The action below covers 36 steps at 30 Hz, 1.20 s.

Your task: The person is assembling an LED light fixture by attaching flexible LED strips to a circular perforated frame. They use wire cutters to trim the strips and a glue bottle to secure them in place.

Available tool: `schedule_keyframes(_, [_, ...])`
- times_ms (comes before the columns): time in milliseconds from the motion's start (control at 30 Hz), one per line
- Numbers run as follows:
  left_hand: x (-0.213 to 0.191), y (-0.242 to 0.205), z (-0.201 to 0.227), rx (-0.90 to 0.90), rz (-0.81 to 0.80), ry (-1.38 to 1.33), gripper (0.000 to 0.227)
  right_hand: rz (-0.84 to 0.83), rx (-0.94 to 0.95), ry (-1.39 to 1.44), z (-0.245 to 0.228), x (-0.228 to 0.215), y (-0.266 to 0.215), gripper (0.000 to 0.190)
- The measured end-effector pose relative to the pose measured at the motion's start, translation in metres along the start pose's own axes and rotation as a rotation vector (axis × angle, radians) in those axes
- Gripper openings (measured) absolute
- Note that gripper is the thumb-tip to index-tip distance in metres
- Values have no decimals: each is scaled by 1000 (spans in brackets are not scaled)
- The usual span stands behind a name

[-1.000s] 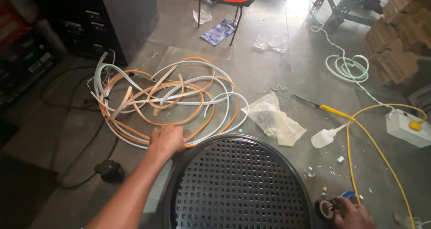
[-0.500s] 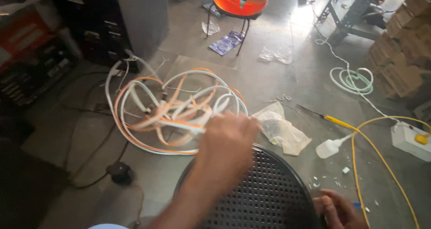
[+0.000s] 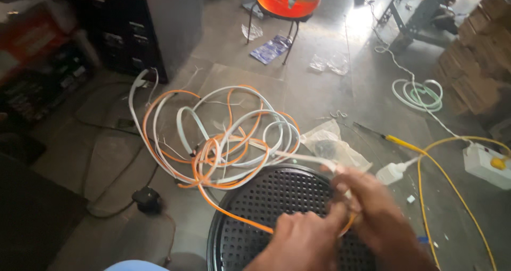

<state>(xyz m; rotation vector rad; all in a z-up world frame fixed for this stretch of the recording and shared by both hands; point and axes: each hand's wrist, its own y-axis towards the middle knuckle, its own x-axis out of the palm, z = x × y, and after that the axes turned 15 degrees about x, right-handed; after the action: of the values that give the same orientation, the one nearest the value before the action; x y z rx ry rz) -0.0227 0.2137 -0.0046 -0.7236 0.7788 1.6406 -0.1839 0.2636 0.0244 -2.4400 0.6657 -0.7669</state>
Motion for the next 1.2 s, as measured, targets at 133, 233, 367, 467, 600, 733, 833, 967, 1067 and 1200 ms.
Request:
schedule_keyframes(133, [-48,-9,-49,-127,-131,-64,40,167,-281,-187,-76,27,-31,28])
schedule_keyframes(233, [-73,-6,-90,-242,-118,-33,37,105,-515,-254,-119,58,-59,30])
schedule_keyframes(367, [-89,5,-132,-334,-134,147,52,19,-622,-241,-132,93,-83,31])
schedule_keyframes(467, [-91,19,-154,-216,155,99,74,-5,-633,-204,-128,88,-99,32])
schedule_keyframes(600, [-99,19,-182,-214,408,419,80,-63,-586,-138,-100,71,-104,33])
schedule_keyframes(733, [-111,6,-189,-429,432,567,41,-158,-514,-47,-89,51,-118,35])
schedule_keyframes(833, [-112,10,-181,-479,467,442,37,-221,-448,13,-76,27,-128,37])
schedule_keyframes(967, [-109,19,-165,-548,337,180,42,-267,-364,80,-43,-15,-142,39])
schedule_keyframes(1067, [-105,13,-147,-576,62,178,46,-278,-302,101,-18,-34,-138,40])
schedule_keyframes(1200, [-93,0,-114,-558,-105,181,46,-190,-290,54,6,-32,-136,42])
